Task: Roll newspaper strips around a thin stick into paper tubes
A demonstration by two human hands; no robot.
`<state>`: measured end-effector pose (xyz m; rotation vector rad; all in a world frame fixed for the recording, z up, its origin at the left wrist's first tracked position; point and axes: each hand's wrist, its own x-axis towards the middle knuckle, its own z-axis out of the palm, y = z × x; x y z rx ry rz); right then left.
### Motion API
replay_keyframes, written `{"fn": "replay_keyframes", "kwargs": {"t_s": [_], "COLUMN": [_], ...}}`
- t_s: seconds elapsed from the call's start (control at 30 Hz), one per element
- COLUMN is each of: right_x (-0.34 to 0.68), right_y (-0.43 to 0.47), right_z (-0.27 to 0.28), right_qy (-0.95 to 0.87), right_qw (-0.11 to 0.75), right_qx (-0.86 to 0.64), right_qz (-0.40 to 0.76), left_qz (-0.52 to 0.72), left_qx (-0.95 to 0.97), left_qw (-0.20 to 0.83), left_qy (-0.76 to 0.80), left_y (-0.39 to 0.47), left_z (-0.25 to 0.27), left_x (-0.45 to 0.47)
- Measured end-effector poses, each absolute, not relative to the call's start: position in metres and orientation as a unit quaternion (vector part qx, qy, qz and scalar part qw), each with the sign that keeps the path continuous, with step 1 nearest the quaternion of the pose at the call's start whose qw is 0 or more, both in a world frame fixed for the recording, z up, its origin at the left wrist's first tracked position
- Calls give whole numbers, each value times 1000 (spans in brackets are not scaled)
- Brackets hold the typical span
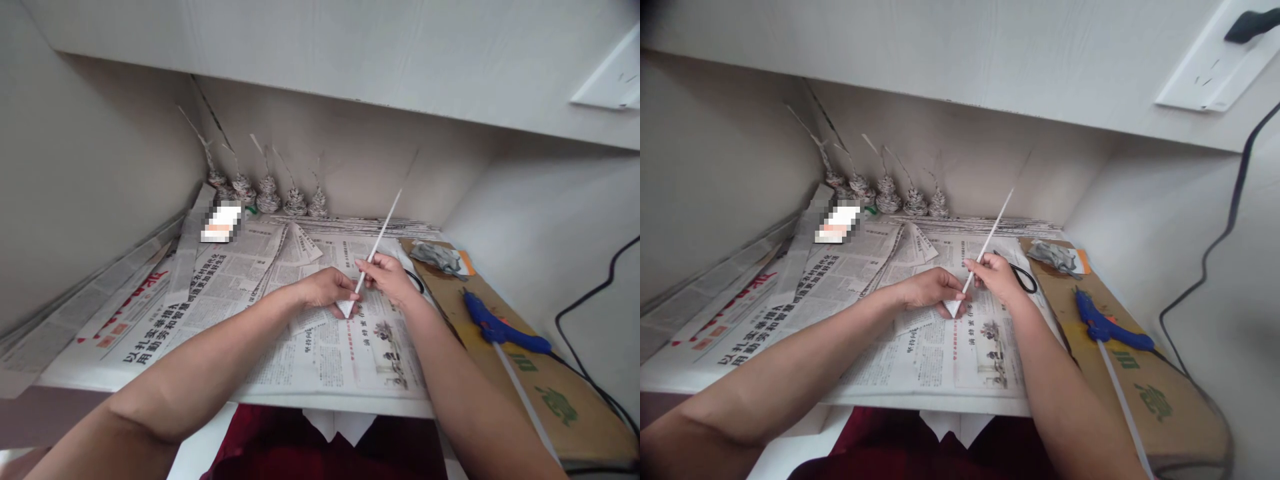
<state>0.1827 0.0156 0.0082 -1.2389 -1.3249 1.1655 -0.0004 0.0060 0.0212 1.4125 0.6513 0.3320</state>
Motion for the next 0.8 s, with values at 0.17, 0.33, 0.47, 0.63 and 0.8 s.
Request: {"fn": "replay_keyframes", "kwargs": {"t_s": [0.17,0.33,0.47,0.63,0.8], "right_x": [186,189,187,188,190], "right_y": [11,8,10,9,10], "right_z": [14,16,15,17,16], "right_qy": [-525,-538,-527,-523,-531], "right_qw": [453,404,442,423,435], "right_qx": [-460,-411,-438,-424,-424], "right_qz": [555,615,579,606,590], "left_qz": [162,162,156,150,148], "left_qx": [640,633,625,625,632], "left_qw": [687,701,711,710,703], "left_qy": [304,284,281,287,290], "left_y": [6,6,6,7,8], "left_z": [24,24,21,21,19], "left_x": [-1,-2,-2,-2,-1]}}
